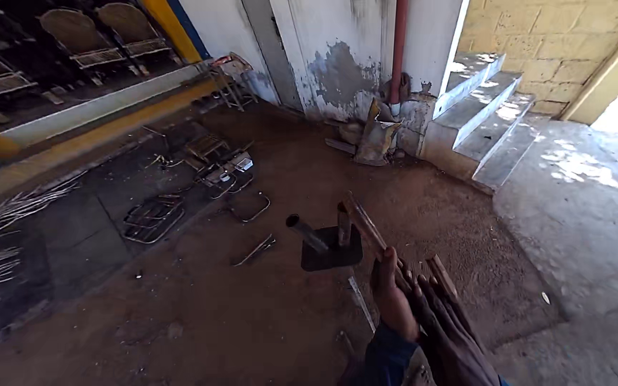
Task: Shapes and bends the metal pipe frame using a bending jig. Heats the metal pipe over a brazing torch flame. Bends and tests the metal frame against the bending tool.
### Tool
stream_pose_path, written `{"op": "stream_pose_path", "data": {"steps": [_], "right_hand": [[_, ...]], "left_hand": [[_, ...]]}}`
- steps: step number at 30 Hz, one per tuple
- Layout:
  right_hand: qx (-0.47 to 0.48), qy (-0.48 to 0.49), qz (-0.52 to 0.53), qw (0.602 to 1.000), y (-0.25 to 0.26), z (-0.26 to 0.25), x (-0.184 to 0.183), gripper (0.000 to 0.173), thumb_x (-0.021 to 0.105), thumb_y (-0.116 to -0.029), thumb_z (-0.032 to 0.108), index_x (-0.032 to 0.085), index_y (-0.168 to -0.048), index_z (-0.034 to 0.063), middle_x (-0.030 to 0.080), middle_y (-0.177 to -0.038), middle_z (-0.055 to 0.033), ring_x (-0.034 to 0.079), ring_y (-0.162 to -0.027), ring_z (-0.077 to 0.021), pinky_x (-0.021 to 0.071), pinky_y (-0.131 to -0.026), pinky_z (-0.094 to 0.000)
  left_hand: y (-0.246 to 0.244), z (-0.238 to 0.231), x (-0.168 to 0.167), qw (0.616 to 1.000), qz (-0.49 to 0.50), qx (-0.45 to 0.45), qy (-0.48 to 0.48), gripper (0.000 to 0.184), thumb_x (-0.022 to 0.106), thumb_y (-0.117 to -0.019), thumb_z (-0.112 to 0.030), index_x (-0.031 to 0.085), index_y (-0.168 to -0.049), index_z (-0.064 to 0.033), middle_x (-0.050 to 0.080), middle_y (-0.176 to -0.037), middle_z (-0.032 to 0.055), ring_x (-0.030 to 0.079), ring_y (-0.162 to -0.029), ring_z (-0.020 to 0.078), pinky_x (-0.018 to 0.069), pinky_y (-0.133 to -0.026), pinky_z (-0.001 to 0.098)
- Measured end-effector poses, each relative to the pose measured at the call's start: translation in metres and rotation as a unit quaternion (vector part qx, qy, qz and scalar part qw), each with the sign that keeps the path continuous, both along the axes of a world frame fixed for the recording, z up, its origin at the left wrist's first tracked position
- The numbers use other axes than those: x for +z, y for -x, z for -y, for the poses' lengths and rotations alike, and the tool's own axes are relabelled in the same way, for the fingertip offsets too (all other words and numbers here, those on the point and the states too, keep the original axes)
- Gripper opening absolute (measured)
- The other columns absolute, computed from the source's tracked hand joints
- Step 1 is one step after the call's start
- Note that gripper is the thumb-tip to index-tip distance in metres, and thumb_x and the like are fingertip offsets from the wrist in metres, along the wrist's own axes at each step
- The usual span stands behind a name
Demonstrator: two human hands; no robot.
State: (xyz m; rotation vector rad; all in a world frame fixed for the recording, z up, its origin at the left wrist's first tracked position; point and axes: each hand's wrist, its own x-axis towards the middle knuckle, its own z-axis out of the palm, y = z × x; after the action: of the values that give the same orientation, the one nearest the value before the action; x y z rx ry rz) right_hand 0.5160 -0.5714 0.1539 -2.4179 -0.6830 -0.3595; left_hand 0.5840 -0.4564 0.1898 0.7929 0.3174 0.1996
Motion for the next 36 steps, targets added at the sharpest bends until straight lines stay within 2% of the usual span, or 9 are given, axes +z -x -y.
{"op": "stream_pose_path", "data": {"steps": [4,7,11,13,16,19,22,27,36], "right_hand": [[-0.053,-0.015,-0.001,0.998,0.003,-0.034,-0.023,0.066,0.06,-0.1026,0.023,0.032,-0.156,-0.0045,0.049,-0.149,-0.0326,0.05,-0.139,-0.0436,0.0441,-0.113,-0.0572],[-0.152,-0.094,0.05,0.983,-0.003,-0.064,-0.052,0.052,0.062,-0.1012,0.028,0.045,-0.146,0.0064,0.06,-0.138,-0.0205,0.058,-0.132,-0.0323,0.0458,-0.111,-0.0525],[-0.254,0.01,0.02,0.967,-0.032,-0.082,-0.047,0.076,0.056,-0.0992,0.048,0.029,-0.163,0.0155,0.024,-0.17,-0.0148,0.016,-0.158,-0.0355,0.0099,-0.128,-0.0619],[-0.255,0.036,-0.067,0.964,-0.033,-0.079,-0.043,0.066,0.063,-0.0938,0.05,0.052,-0.15,0.0187,0.043,-0.161,-0.0118,0.033,-0.152,-0.0346,0.0246,-0.121,-0.0667],[-0.222,-0.002,-0.279,0.934,-0.025,-0.09,-0.034,0.032,0.072,-0.0895,0.041,0.074,-0.111,0.0172,0.076,-0.102,-0.0063,0.073,-0.099,-0.0253,0.0584,-0.085,-0.0598],[-0.215,0.023,-0.371,0.903,-0.009,-0.103,-0.042,0.027,0.069,-0.092,0.037,0.073,-0.103,0.012,0.074,-0.092,-0.0106,0.073,-0.088,-0.0291,0.0584,-0.079,-0.0591],[-0.261,0.131,-0.275,0.916,0.004,-0.117,-0.049,0.026,0.064,-0.0901,0.038,0.072,-0.09,0.0134,0.073,-0.076,-0.0094,0.073,-0.07,-0.0306,0.0572,-0.059,-0.0571],[-0.33,0.189,-0.196,0.904,0.011,-0.135,-0.05,0.032,0.055,-0.0928,0.04,0.07,-0.087,0.0125,0.072,-0.076,-0.0086,0.073,-0.067,-0.0277,0.057,-0.056,-0.0527],[-0.444,0.173,-0.342,0.81,0.031,-0.21,-0.018,0.033,0.064,-0.0826,0.037,0.061,-0.062,0.0111,0.06,-0.055,-0.0098,0.065,-0.052,-0.0335,0.0458,-0.043,-0.0561]], "left_hand": [[-0.018,-0.011,-0.014,0.998,-0.011,-0.063,-0.03,0.039,0.067,-0.0985,-0.032,0.054,-0.069,-0.0109,0.04,-0.049,-0.0039,0.042,-0.04,0.008,0.0428,-0.044,0.0252],[-0.024,-0.041,-0.028,0.983,0.081,-0.139,0.086,0.032,0.067,-0.0982,-0.027,0.056,-0.073,-0.0111,0.046,-0.053,-0.0031,0.049,-0.045,0.0081,0.0471,-0.048,0.0251],[-0.029,-0.087,-0.046,0.949,0.064,-0.213,0.222,0.025,0.066,-0.0987,-0.025,0.059,-0.079,-0.0113,0.053,-0.058,-0.0005,0.059,-0.052,0.0123,0.0548,-0.057,0.029],[-0.029,-0.095,-0.057,0.928,0.049,-0.235,0.286,0.029,0.064,-0.0988,-0.025,0.058,-0.074,-0.0121,0.05,-0.055,-0.0019,0.054,-0.049,0.0126,0.0505,-0.055,0.0299],[-0.026,-0.108,-0.072,0.903,0.036,-0.273,0.33,0.034,0.063,-0.0988,-0.025,0.055,-0.068,-0.0131,0.045,-0.052,-0.0038,0.049,-0.045,0.0115,0.0459,-0.052,0.0287],[-0.015,-0.119,-0.089,0.88,0.003,-0.298,0.37,0.033,0.065,-0.0973,-0.026,0.058,-0.067,-0.0135,0.045,-0.051,-0.0048,0.049,-0.044,0.0103,0.045,-0.049,0.0273],[-0.006,-0.127,-0.101,0.876,-0.035,-0.306,0.371,0.032,0.068,-0.096,-0.028,0.06,-0.068,-0.013,0.049,-0.053,-0.0038,0.052,-0.046,0.0114,0.049,-0.052,0.0289],[0.0,-0.137,-0.103,0.865,-0.091,-0.332,0.364,0.034,0.068,-0.098,-0.036,0.068,-0.077,-0.0095,0.061,-0.062,0.0014,0.064,-0.058,0.016,0.0579,-0.064,0.0338],[0.003,-0.178,-0.088,0.82,-0.176,-0.447,0.31,0.047,0.054,-0.1019,-0.028,0.046,-0.058,-0.0161,0.039,-0.049,-0.0054,0.047,-0.045,0.0115,0.047,-0.054,0.0305]]}}
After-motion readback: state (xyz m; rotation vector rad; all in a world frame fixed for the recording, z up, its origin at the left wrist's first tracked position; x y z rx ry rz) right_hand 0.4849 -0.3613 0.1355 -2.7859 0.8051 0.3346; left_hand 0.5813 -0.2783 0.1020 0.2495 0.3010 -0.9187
